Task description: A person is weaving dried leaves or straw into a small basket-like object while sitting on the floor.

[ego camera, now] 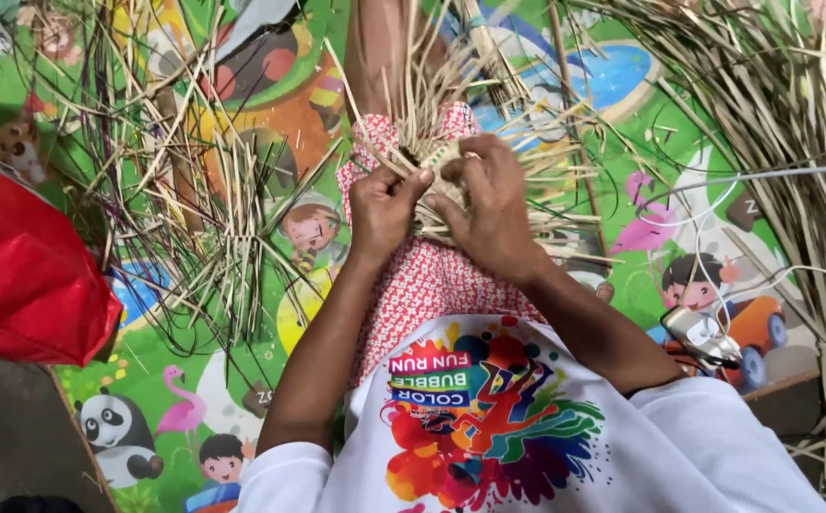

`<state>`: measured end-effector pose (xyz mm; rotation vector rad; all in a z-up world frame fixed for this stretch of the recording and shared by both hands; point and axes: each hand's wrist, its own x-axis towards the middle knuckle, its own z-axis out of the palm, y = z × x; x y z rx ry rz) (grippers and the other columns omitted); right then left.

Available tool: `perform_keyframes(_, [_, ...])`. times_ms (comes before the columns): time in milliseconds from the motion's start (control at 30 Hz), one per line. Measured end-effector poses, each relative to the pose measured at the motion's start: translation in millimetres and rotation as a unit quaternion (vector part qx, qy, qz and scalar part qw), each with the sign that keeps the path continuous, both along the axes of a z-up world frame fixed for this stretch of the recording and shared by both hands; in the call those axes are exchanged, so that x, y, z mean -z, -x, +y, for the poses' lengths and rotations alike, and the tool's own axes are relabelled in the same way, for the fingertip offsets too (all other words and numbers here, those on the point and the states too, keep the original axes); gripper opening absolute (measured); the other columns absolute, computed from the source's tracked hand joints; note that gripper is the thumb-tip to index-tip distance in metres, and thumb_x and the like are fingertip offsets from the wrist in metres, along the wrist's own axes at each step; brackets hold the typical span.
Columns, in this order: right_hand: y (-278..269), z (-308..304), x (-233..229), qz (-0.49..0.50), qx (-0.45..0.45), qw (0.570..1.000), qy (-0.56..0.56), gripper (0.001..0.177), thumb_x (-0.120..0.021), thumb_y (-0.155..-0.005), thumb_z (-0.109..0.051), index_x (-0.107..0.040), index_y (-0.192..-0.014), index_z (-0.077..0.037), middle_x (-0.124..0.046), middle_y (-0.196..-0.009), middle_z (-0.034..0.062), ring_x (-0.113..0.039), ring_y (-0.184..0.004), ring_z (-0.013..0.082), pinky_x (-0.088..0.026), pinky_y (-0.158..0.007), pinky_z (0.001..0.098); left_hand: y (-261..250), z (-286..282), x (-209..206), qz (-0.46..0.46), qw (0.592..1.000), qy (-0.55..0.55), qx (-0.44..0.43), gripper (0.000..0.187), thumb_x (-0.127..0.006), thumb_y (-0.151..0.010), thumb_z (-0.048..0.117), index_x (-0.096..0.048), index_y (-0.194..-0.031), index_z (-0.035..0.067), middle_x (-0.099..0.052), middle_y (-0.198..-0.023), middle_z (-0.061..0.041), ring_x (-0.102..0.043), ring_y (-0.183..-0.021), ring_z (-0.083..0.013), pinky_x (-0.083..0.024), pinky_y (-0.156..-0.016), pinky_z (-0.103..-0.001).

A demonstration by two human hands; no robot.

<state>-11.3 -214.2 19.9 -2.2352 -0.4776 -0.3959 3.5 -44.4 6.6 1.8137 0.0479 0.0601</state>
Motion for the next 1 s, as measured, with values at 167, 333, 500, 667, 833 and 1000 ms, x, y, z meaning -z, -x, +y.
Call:
perform_keyframes(167, [5.4,16.3,12.8,-0.019,-0.048,0.991,-0.121,0.018,-0.075,-0.099,-0.018,-0.064,-0.100,-0.003,-0.061,-0.125,0.0243,-0.055,-0.126,0.0539,-0.043,-0.107,0.0621,-2.1,3.7,-4.4,0.029,0.999,0.019,0.016,0.026,-0.082,-0.088,0.021,-0.074,-0.069,0.005,-0.059,-0.051,-0.005,-0.050,-0.052,-0.0111,-0.042,-0.049,-0.028])
perform_keyframes(333, [2.1,12.7,30.4,-0.013,-0.037,0.988,-0.150,0.018,-0.076,-0.100,-0.015,-0.064,-0.099,-0.002,-0.058,-0.133,0.0204,-0.047,-0.135,0.0525,-0.042,-0.112,0.0597,-10.9,50.7,14.2,0.099,0.975,0.122,0.156,0.032,-0.052,-0.109,0.023,-0.072,-0.117,0.000,-0.072,-0.095,-0.018,-0.057,-0.051,-0.0089,-0.051,-0.050,-0.023])
perform_keyframes(500, [2.0,12.7,37.6,-0.019,-0.045,0.988,-0.147,0.019,-0.078,-0.098,-0.018,-0.066,-0.097,-0.003,-0.060,-0.131,0.0195,-0.048,-0.135,0.0518,-0.042,-0.111,0.0595,-2.6,59.9,-8.6,0.088,0.971,0.034,0.218,0.025,-0.066,-0.097,-0.002,-0.070,-0.121,-0.006,-0.068,-0.101,-0.019,-0.064,-0.077,-0.0151,-0.061,-0.065,-0.026])
perform_keyframes(667, [2.0,10.4,38.0,-0.014,-0.050,0.987,-0.151,0.021,-0.078,-0.098,-0.019,-0.066,-0.095,-0.002,-0.060,-0.130,0.0217,-0.048,-0.135,0.0521,-0.042,-0.111,0.0605,-17.2,52.1,1.7,-0.096,0.951,-0.142,0.257,0.012,-0.070,-0.097,0.002,-0.076,-0.107,0.001,-0.066,-0.090,-0.013,-0.069,-0.084,-0.0310,-0.057,-0.076,-0.042])
perform_keyframes(833, [-3.1,6.6,47.0,-0.033,-0.055,0.987,-0.149,0.025,-0.077,-0.098,-0.021,-0.064,-0.096,-0.001,-0.059,-0.129,0.0220,-0.051,-0.132,0.0519,-0.043,-0.111,0.0616,-14.8,45.7,30.6,-0.210,0.891,-0.388,0.110,0.020,-0.071,-0.102,0.026,-0.072,-0.099,0.006,-0.055,-0.087,-0.007,-0.062,-0.076,-0.0226,-0.053,-0.068,-0.036])
perform_keyframes(1000, [-2.2,7.3,41.8,-0.037,-0.061,0.986,-0.152,0.023,-0.079,-0.097,-0.020,-0.065,-0.098,-0.002,-0.060,-0.130,0.0208,-0.051,-0.133,0.0518,-0.042,-0.112,0.0602,3.7,36.0,21.7,-0.017,0.982,-0.126,0.139,0.016,-0.062,-0.105,0.014,-0.072,-0.100,0.002,-0.063,-0.083,-0.013,-0.066,-0.082,-0.0269,-0.052,-0.077,-0.039])
